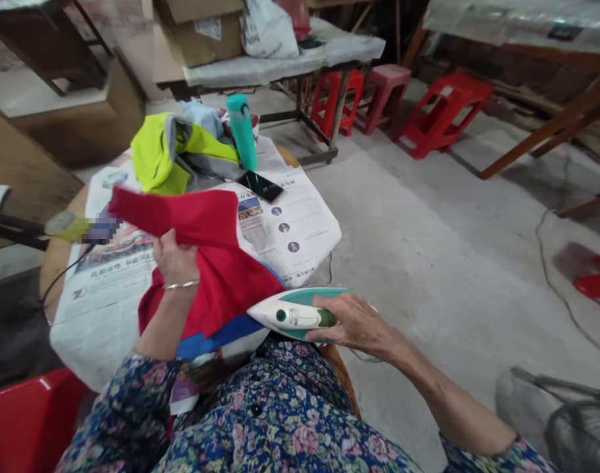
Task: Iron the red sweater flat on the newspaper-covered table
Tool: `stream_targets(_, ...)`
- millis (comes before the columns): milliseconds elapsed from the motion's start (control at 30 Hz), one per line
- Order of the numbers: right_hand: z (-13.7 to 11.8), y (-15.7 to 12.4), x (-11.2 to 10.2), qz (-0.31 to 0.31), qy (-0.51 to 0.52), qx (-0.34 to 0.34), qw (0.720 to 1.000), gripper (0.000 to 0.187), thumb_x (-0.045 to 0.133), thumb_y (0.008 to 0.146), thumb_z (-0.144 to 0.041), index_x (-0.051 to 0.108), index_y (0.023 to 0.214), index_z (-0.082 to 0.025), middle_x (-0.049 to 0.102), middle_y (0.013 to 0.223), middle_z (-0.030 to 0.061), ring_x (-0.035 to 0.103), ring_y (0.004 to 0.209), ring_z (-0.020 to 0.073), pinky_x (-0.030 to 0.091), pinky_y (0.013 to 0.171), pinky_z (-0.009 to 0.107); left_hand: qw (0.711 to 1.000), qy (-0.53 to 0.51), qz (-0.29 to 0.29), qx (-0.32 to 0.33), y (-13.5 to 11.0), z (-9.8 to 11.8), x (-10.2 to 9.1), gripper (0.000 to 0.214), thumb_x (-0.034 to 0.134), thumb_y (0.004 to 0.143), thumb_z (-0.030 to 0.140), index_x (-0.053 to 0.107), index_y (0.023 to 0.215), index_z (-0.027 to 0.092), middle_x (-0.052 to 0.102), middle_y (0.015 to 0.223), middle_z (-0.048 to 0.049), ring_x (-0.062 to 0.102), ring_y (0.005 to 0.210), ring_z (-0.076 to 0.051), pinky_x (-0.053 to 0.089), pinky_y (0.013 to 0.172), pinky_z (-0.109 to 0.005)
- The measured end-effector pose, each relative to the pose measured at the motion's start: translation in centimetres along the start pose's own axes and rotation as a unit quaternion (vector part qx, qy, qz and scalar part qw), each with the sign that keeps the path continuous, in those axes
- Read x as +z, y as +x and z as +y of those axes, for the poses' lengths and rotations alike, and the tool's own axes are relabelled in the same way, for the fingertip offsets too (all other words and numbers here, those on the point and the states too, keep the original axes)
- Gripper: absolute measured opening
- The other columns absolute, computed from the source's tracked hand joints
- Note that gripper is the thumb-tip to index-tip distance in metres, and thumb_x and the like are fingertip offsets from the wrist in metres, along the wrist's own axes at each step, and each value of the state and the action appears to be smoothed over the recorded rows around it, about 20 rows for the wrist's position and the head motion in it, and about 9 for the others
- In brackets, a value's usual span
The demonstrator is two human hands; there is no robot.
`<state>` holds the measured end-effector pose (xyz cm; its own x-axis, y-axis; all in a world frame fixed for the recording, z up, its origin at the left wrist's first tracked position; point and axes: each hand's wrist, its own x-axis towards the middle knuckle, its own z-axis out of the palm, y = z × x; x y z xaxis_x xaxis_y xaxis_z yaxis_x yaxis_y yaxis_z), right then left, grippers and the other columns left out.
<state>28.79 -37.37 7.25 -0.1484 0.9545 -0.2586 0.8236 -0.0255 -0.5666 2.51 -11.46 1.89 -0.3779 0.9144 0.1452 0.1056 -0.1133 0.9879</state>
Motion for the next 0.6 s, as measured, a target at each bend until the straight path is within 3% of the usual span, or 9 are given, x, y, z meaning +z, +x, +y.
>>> stream_targets(100,-0.6,0.8,-0.6,-0.006,0.026,0.011,1.000,0.025,0.084,0.085,-0.049,0.075,0.091,-0.026,0.076,0.079,0.0014,0.065,0.068,0.0210,0.044,0.063,0.031,0.990,-0.081,0.078,-0.082,-1.1,-0.9,-6.8,0.023,0.061,0.084,0.040,0.041,0.082,0.028,0.059,0.073,0.0005,0.068,0.081,-0.023,0.063,0.075,-0.042)
stream_targets(200,-1.5,1.6,-1.5,0.001,0.070,0.011,0.998,0.030,0.082,0.084,-0.050,0.079,0.099,-0.024,0.079,0.086,0.0032,0.068,0.075,0.0225,0.050,0.067,0.032,0.971,-0.146,0.123,-0.144,-4.1,-1.9,-11.1,0.023,0.068,0.071,0.030,0.048,0.081,0.026,0.066,0.078,0.0007,0.071,0.083,-0.020,0.066,0.083,-0.042)
stream_targets(300,-2.8,2.7,-2.9,0.017,0.098,0.004,0.995,0.037,0.081,0.081,-0.058,0.077,0.093,-0.023,0.074,0.079,0.0017,0.063,0.070,0.0205,0.048,0.060,0.031,0.954,-0.193,0.148,-0.173,-7.1,-3.1,-13.0,0.025,0.073,0.068,0.025,0.061,0.090,0.026,0.072,0.088,0.0017,0.072,0.086,-0.016,0.066,0.088,-0.036)
stream_targets(433,-5.3,4.8,-5.1,0.076,0.105,-0.002,0.992,0.050,0.081,0.077,-0.068,0.057,0.068,-0.025,0.052,0.063,-0.0033,0.046,0.058,0.0159,0.036,0.051,0.030,0.957,-0.197,0.174,-0.122,-9.1,-4.4,-14.1,0.025,0.081,0.069,0.028,0.069,0.091,0.026,0.076,0.098,-0.0003,0.075,0.102,-0.019,0.067,0.089,-0.034)
stream_targets(500,-6.8,6.6,-5.9,0.114,0.096,-0.011,0.989,0.055,0.081,0.077,-0.069,0.050,0.066,-0.026,0.048,0.064,-0.0037,0.044,0.060,0.0156,0.035,0.053,0.031,0.959,-0.183,0.193,-0.093,-9.5,-4.7,-14.6,0.026,0.082,0.069,0.029,0.072,0.093,0.026,0.076,0.101,-0.0003,0.074,0.105,-0.020,0.068,0.087,-0.034)
stream_targets(600,-9.2,10.2,-6.3,0.133,0.064,-0.034,0.989,0.050,0.082,0.080,-0.065,0.052,0.070,-0.025,0.050,0.067,-0.0037,0.046,0.065,0.0159,0.035,0.058,0.031,0.960,-0.167,0.207,-0.085,-10.3,-5.0,-15.4,0.029,0.084,0.068,0.028,0.074,0.095,0.026,0.076,0.101,0.0017,0.074,0.101,-0.019,0.069,0.084,-0.032)
